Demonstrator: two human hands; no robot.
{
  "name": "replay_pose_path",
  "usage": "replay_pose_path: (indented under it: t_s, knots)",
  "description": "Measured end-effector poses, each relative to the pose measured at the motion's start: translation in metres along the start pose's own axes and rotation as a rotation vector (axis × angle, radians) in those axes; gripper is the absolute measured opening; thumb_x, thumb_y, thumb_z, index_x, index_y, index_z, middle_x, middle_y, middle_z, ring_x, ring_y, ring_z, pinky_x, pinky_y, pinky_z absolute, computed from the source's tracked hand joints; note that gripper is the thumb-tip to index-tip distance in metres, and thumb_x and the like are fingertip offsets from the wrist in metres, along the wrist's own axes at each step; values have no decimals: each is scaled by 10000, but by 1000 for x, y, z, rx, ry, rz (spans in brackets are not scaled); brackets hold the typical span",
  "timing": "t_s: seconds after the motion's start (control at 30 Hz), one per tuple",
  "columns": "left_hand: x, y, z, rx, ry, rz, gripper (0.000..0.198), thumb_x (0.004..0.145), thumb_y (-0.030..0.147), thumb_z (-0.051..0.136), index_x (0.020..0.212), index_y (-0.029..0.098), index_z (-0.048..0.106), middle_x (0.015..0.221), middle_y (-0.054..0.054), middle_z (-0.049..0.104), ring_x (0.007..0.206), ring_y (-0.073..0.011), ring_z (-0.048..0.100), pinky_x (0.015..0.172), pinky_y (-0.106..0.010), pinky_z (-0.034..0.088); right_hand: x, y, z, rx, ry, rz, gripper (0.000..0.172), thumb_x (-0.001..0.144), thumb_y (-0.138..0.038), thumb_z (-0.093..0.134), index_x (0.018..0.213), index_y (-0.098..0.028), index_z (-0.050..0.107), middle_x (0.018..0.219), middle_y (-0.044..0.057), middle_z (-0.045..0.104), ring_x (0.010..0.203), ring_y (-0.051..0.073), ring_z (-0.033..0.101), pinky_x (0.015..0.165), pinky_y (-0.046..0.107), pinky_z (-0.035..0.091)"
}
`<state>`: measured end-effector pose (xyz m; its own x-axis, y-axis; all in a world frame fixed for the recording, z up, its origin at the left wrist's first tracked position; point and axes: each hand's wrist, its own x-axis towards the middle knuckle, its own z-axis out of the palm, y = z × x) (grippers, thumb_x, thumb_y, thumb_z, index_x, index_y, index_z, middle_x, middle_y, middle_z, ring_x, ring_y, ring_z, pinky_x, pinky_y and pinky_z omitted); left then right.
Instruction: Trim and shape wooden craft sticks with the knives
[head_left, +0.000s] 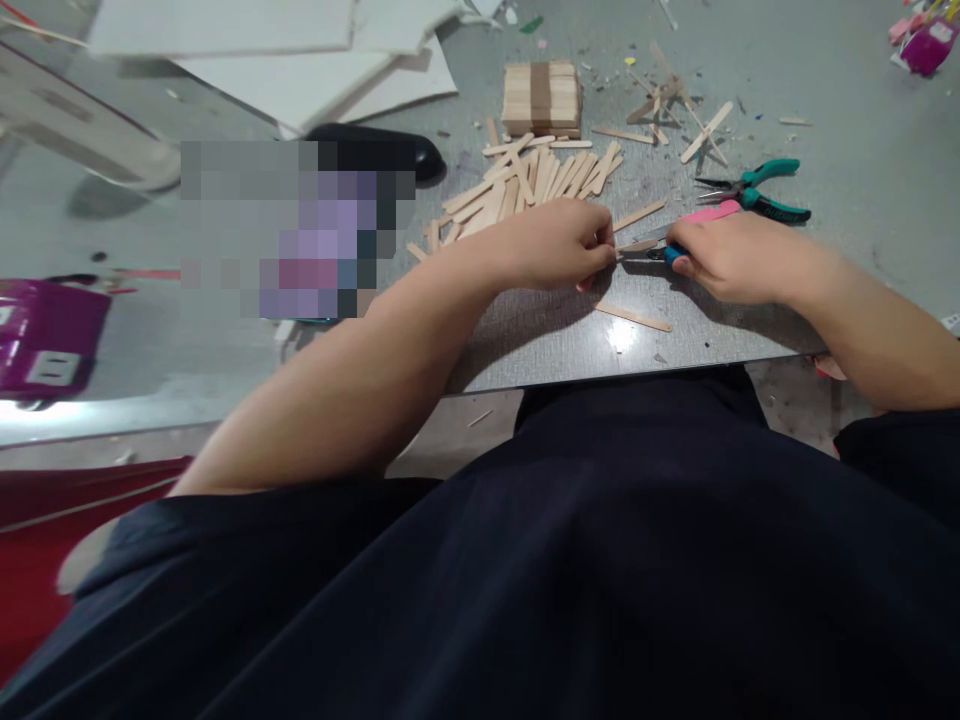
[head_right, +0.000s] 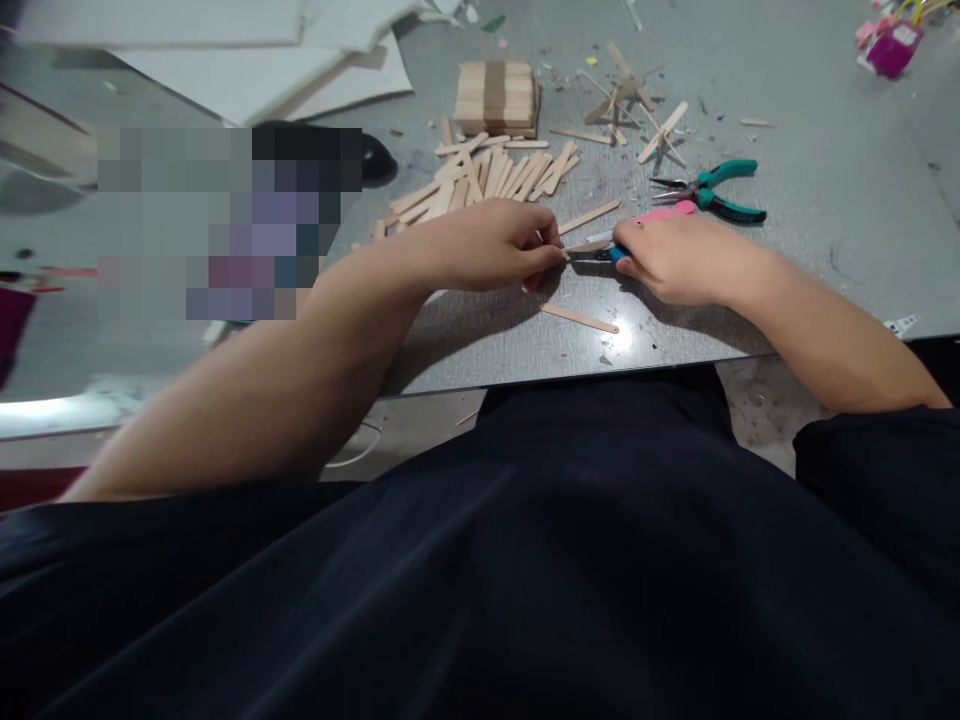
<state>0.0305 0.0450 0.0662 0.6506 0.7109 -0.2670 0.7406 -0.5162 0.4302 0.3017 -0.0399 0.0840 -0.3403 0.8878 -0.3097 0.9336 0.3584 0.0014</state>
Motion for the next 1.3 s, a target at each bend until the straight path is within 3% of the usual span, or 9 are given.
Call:
replay_pose_path:
  t_s: [0.13, 0.3, 0.43, 0.67, 0.77, 1.03, 1.3]
  knots:
    - [2, -2, 1, 2, -6, 5, 170, 1050, 329, 726, 1133, 261, 857, 839, -22, 852, 936, -270, 823, 924, -366, 563, 0, -1, -1, -17, -7, -22, 596, 1298, -525, 428, 1650, -172, 754, 1388, 258, 906, 1082, 437, 828, 839, 504, 454]
    - [4, -5, 3, -4, 7, 25, 172, 1046, 354, 742, 1132, 282, 872, 817, -24, 831, 973, -284, 834, 953, -371, 584, 5, 8, 10, 49, 73, -17, 515, 1283, -595, 535, 1568, -264, 808, 1293, 179, 937, 1039, 402, 826, 869, 490, 494]
    - [5, -5, 4, 11, 11, 29, 170, 1064, 354, 743, 1144, 273, 869, 810, -24, 828, 969, -281, 833, 962, -367, 589, 5, 9, 14, 43, 77, -15, 532, 1280, -582, 528, 1573, -236, 807, 1260, 186, 939, 985, 386, 813, 859, 483, 479]
    - [8, -6, 11, 154, 64, 8, 319, 1068, 373, 754, 1287, 239, 943, 1112, -110, 940, 1213, -356, 895, 1035, -390, 618, -2, -12, 1, -113, 46, 18, 553, 1323, -512, 471, 1609, -146, 772, 1345, 254, 928, 1004, 383, 823, 772, 458, 363]
    - [12, -9, 15, 168, 73, 3, 365, 1051, 374, 760, 1318, 236, 968, 1161, -127, 955, 1243, -373, 903, 1058, -404, 634, -2, -18, 1, -122, 54, 31, 528, 1337, -494, 497, 1589, -121, 773, 1401, 292, 916, 1082, 401, 847, 784, 451, 381]
    - [12, -13, 13, 151, 68, 18, 367, 1020, 373, 784, 1306, 252, 978, 1145, -124, 953, 1249, -375, 894, 1054, -414, 640, 2, -20, 10, -37, 88, 54, 556, 1288, -549, 537, 1593, -157, 787, 1355, 291, 931, 1116, 479, 865, 864, 496, 529]
    - [13, -20, 14, 102, 91, 31, 284, 1015, 382, 819, 1221, 254, 967, 1065, -106, 930, 1229, -359, 880, 1063, -406, 631, -3, -28, 4, -37, 73, 52, 543, 1301, -466, 519, 1591, -87, 777, 1426, 363, 901, 1139, 478, 869, 802, 480, 471]
